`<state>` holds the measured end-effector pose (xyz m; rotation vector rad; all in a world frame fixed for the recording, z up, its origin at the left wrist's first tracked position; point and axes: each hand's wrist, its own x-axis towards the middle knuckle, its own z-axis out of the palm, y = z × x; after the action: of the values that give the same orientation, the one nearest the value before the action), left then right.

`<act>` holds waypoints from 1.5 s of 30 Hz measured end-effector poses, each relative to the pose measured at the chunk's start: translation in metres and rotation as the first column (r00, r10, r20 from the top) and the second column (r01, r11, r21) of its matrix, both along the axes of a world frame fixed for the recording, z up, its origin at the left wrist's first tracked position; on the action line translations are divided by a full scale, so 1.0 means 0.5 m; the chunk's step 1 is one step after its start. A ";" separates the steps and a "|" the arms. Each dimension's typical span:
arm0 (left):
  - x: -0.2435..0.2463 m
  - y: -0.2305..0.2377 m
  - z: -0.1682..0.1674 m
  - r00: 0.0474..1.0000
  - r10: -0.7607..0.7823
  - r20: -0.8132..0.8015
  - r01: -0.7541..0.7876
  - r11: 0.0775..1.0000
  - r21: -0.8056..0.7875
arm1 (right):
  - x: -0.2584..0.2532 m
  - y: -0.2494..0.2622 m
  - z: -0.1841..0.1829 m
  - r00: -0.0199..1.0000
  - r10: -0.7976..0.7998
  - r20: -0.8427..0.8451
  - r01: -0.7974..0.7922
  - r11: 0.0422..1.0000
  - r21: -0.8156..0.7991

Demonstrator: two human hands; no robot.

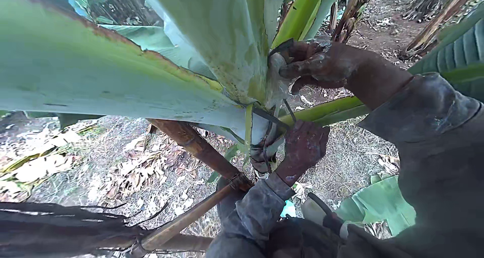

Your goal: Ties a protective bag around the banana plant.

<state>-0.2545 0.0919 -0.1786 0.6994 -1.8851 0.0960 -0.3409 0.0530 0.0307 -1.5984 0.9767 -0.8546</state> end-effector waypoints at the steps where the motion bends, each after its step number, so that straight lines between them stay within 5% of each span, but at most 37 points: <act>1: -0.009 0.006 0.010 1.000 -0.030 0.002 0.030 1.000 0.010 | 0.004 -0.008 -0.007 1.000 0.018 -0.012 -0.019 1.000 -0.020; 4: -0.005 0.036 0.027 0.987 -0.142 -0.070 0.145 0.988 0.052 | 0.017 -0.031 -0.028 0.989 -0.005 -0.148 -0.036 0.961 -0.276; 6: 0.032 0.056 0.033 0.972 -0.198 -0.124 0.209 0.975 0.075 | 0.028 -0.026 -0.039 0.903 -0.263 -0.340 0.007 0.801 -0.599; 8: 0.086 0.079 0.032 0.968 -0.222 -0.119 0.234 0.967 0.097 | 0.052 -0.022 -0.079 0.818 -0.494 -0.295 0.060 0.583 -0.810; 10: 0.146 0.075 0.019 0.978 -0.197 -0.065 0.204 0.970 0.134 | 0.062 -0.028 -0.118 0.846 -0.509 -0.158 0.148 0.509 -0.848; 16: 0.261 0.014 -0.034 0.973 -0.219 -0.068 0.226 0.967 0.120 | 0.060 -0.008 -0.173 0.967 -0.219 0.129 0.251 0.741 -0.623; 22: 0.239 -0.007 -0.036 0.947 -0.289 -0.142 0.307 0.943 0.127 | 0.073 0.039 -0.177 0.937 -0.308 -0.162 0.168 0.807 -0.566; 28: 0.233 0.011 -0.017 0.878 -0.465 -0.114 0.478 0.855 0.200 | 0.066 0.019 -0.190 0.956 -0.243 -0.166 0.126 0.848 -0.515; 36: 0.482 -0.018 0.087 0.894 -0.006 -0.448 -0.008 1.000 -0.030 | 0.074 -0.034 -0.258 0.974 -0.083 0.212 0.186 0.827 -0.531; 38: 0.516 -0.047 0.135 0.902 0.005 -0.433 0.000 1.000 0.011 | 0.076 -0.039 -0.269 0.959 -0.049 0.280 0.193 0.836 -0.514; 42: 0.542 -0.085 0.251 0.866 -0.326 -0.378 0.380 0.922 0.073 | 0.081 -0.042 -0.274 0.956 -0.051 0.290 0.200 0.834 -0.514; 45: 0.527 -0.050 0.214 0.891 -0.110 -0.441 0.073 0.992 -0.101 | 0.086 -0.039 -0.276 0.951 -0.068 0.301 0.220 0.832 -0.509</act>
<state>0.0092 0.0670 -0.0718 0.5212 -1.4589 -0.0460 -0.2979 0.0336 -0.1073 -1.8176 0.6953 -1.5182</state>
